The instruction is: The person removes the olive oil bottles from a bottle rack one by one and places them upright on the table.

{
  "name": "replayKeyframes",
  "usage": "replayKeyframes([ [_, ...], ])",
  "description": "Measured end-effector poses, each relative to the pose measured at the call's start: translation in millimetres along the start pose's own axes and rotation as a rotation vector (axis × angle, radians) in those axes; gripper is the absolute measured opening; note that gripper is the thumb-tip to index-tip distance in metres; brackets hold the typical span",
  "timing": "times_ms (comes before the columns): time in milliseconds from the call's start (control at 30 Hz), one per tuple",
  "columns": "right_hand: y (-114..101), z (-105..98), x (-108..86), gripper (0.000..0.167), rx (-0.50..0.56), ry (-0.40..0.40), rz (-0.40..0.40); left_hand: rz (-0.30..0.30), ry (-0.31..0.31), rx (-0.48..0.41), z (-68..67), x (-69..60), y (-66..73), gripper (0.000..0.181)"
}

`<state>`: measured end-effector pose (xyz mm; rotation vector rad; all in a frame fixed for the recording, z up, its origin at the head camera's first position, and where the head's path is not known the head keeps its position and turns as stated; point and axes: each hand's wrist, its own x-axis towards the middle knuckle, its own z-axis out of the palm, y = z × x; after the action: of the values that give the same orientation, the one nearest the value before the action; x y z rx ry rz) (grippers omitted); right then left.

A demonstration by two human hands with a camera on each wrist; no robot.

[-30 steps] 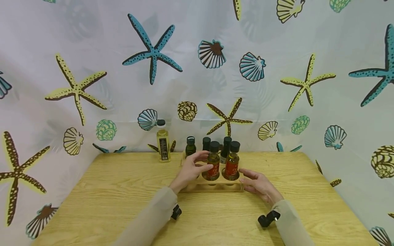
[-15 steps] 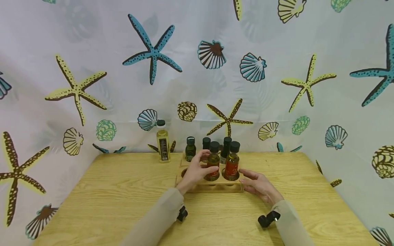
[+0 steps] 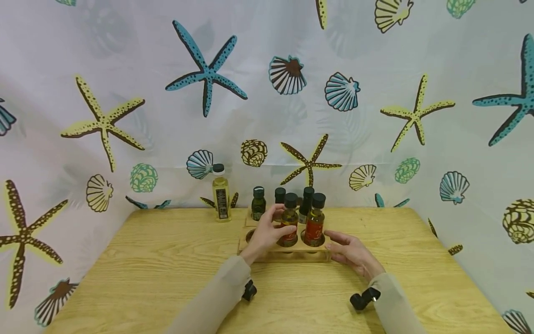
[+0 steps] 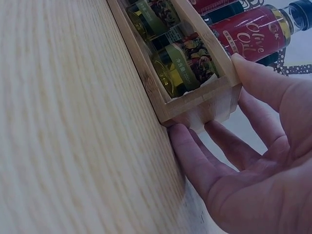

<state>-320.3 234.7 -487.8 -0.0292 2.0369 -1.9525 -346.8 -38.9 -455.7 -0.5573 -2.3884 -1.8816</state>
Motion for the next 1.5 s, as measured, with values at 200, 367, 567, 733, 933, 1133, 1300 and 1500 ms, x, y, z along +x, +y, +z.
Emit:
replayKeyframes([
  [200, 4.8, -2.1, -3.5, 0.058, -0.014, -0.014, -0.001, 0.001, -0.003, 0.004, -1.8, -7.0, -2.1, 0.059],
  [367, 5.8, -3.6, -5.3, 0.060, -0.014, -0.012, -0.003, 0.022, -0.012, -0.001, -0.2, -8.2, -0.8, 0.058],
  [567, 4.3, -1.8, -2.0, 0.055, -0.002, -0.009, 0.002, 0.039, 0.008, 0.018, -0.6, -9.5, 2.4, 0.057],
  [733, 3.2, -1.5, -2.4, 0.055, -0.003, -0.008, 0.003, 0.057, 0.028, 0.008, -4.5, -9.3, 10.1, 0.057],
  [933, 2.2, -2.2, -4.6, 0.056, -0.001, -0.014, 0.010, 0.109, 0.039, -0.015, -9.1, -8.5, 19.2, 0.051],
  [1133, 1.7, -3.5, -6.0, 0.060, 0.001, -0.018, 0.004, 0.124, 0.070, -0.013, -15.0, -9.4, 24.0, 0.049],
  [1300, 1.7, -4.1, -6.2, 0.060, 0.006, -0.009, 0.010, 0.135, 0.106, -0.006, -23.7, -9.8, 27.8, 0.049],
  [1500, 1.4, -1.7, -5.8, 0.061, 0.010, -0.019, 0.011, 0.110, 0.127, -0.035, -38.8, -13.0, 33.6, 0.053],
])
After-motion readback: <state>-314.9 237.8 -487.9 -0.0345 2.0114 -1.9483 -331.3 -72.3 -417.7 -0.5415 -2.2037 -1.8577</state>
